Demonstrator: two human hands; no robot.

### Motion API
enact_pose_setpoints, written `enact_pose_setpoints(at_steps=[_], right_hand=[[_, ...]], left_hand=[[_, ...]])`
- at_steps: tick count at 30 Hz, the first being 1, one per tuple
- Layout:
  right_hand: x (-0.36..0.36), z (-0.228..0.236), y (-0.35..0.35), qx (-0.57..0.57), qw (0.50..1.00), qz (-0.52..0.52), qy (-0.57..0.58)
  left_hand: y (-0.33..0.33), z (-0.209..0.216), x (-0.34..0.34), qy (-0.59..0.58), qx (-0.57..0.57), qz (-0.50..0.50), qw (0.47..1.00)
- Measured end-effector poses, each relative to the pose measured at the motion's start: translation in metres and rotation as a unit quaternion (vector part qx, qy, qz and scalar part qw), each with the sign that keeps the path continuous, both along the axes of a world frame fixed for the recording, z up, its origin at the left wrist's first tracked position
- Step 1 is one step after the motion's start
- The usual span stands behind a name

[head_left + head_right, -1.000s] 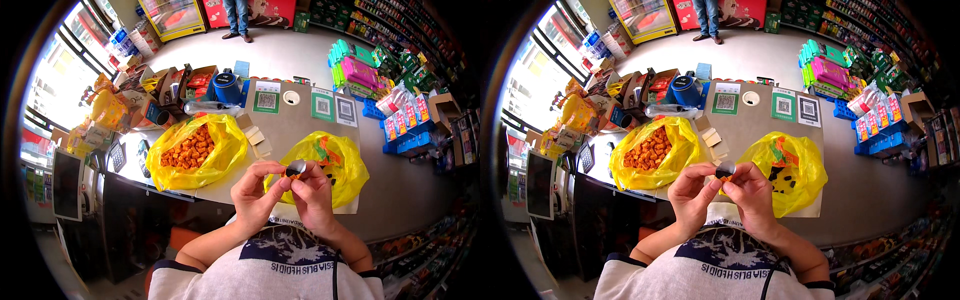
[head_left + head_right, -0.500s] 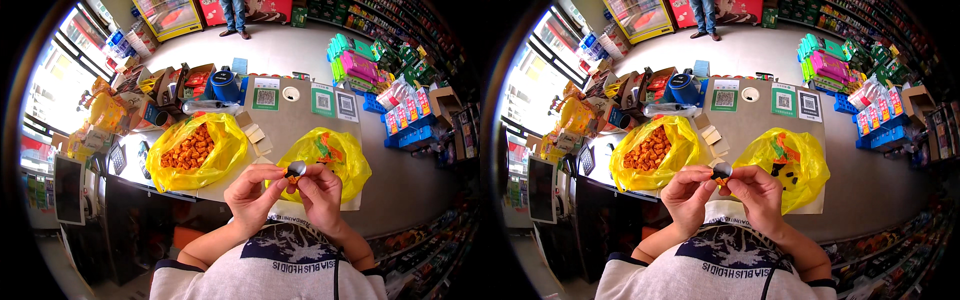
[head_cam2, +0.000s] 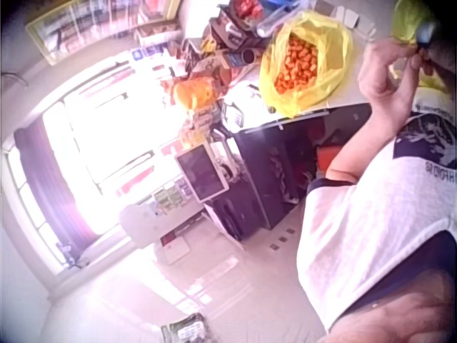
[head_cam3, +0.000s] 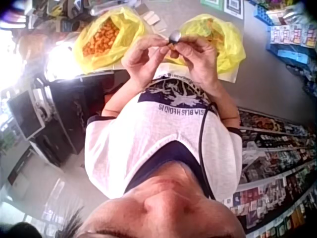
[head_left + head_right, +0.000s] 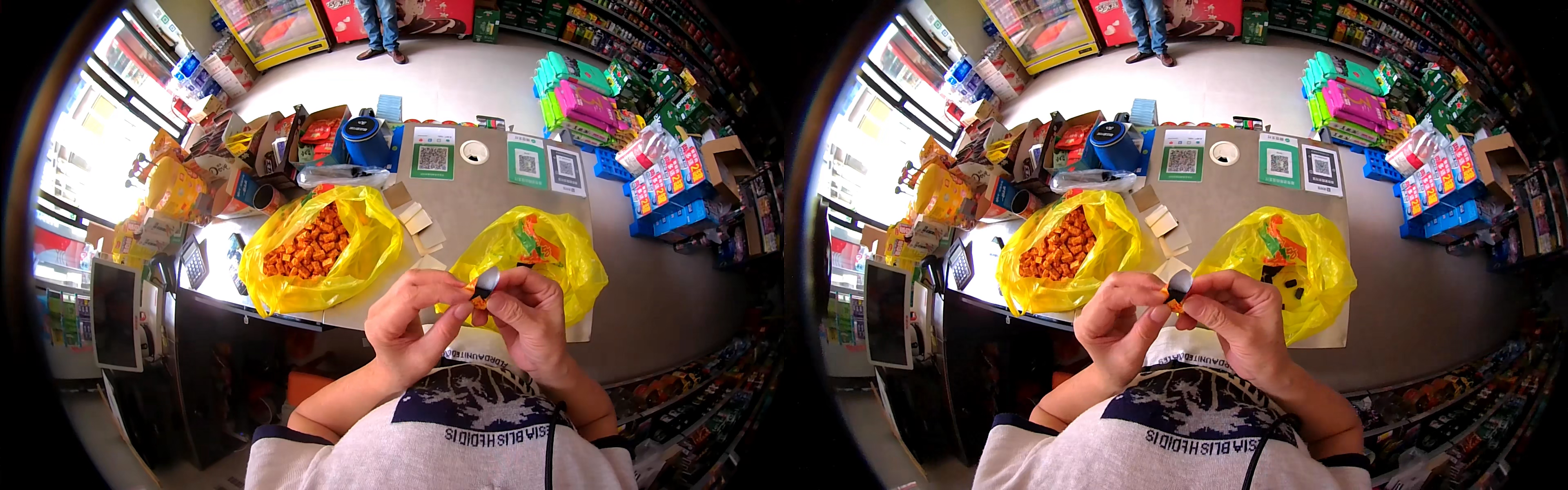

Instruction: The person assembles small electronic components by hand at a counter, picking up individual pieces from a bag and fitting them together.

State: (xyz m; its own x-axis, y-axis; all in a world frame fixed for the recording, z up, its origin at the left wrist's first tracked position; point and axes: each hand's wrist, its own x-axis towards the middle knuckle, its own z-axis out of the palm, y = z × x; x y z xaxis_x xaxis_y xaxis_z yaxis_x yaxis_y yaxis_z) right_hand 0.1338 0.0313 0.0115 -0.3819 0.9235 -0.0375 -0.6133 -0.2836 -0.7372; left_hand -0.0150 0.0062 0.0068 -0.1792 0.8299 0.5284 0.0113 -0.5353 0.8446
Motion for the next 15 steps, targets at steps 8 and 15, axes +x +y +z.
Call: enact_pose_setpoints(at_steps=[8, 15], right_hand=[[0.004, 0.011, -0.002, -0.077, 0.996, 0.052, -0.003], [0.005, 0.023, 0.000, -0.047, 0.995, 0.073, -0.038]], left_hand=[[-0.006, 0.001, 0.000, 0.035, -0.017, 0.002, 0.999], [-0.012, 0.004, 0.006, 0.004, -0.010, 0.031, 0.999]])
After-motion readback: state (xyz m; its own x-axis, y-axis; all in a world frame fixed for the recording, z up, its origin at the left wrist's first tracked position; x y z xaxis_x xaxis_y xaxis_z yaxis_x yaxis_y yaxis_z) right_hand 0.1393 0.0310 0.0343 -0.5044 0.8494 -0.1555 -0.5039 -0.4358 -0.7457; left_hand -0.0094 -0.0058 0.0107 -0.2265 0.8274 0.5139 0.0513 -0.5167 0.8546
